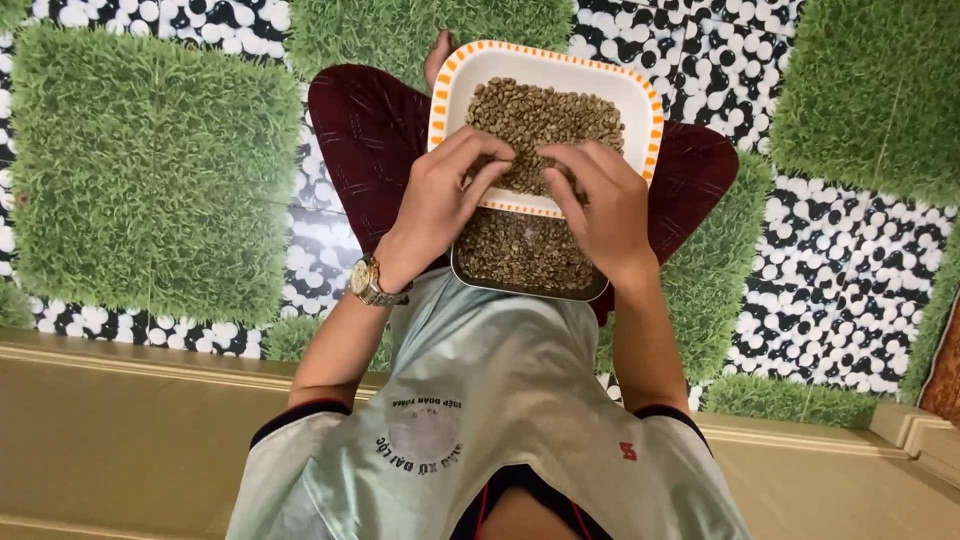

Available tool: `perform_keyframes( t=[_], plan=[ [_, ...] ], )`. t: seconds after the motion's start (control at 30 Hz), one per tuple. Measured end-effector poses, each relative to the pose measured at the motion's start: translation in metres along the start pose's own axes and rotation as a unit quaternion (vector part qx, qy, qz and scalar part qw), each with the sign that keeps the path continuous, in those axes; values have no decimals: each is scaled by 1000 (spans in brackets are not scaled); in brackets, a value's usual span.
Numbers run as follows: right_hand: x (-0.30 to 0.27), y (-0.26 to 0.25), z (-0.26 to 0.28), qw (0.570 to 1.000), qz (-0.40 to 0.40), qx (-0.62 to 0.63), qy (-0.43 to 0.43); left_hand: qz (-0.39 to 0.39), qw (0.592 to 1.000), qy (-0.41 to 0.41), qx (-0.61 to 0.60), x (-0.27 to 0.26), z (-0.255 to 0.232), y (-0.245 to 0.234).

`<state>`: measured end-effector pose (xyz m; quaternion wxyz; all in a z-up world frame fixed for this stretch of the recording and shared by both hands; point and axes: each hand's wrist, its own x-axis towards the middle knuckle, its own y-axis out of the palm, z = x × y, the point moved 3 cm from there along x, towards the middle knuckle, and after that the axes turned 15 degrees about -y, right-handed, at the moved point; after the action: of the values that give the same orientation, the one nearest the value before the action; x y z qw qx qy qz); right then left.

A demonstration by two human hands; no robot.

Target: The person sorts green coffee beans by hand, transferring them from a tray into a collection container in several passes.

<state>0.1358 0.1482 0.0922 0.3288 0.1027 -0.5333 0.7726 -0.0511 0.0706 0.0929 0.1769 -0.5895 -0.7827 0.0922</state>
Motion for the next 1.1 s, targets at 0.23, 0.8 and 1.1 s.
perform_keyframes(
  t=[0.23,0.8,1.1],
  plan=[
    [-12,6,-9,999,-14,48,-8,-15,999,15,49,2,3,1],
    [11,43,-14,980,150,-55,-118,45,945,76,314,-68,17,20],
    [0,44,-11,975,164,-85,-122,42,916,108,384,-73,14,23]
  ],
)
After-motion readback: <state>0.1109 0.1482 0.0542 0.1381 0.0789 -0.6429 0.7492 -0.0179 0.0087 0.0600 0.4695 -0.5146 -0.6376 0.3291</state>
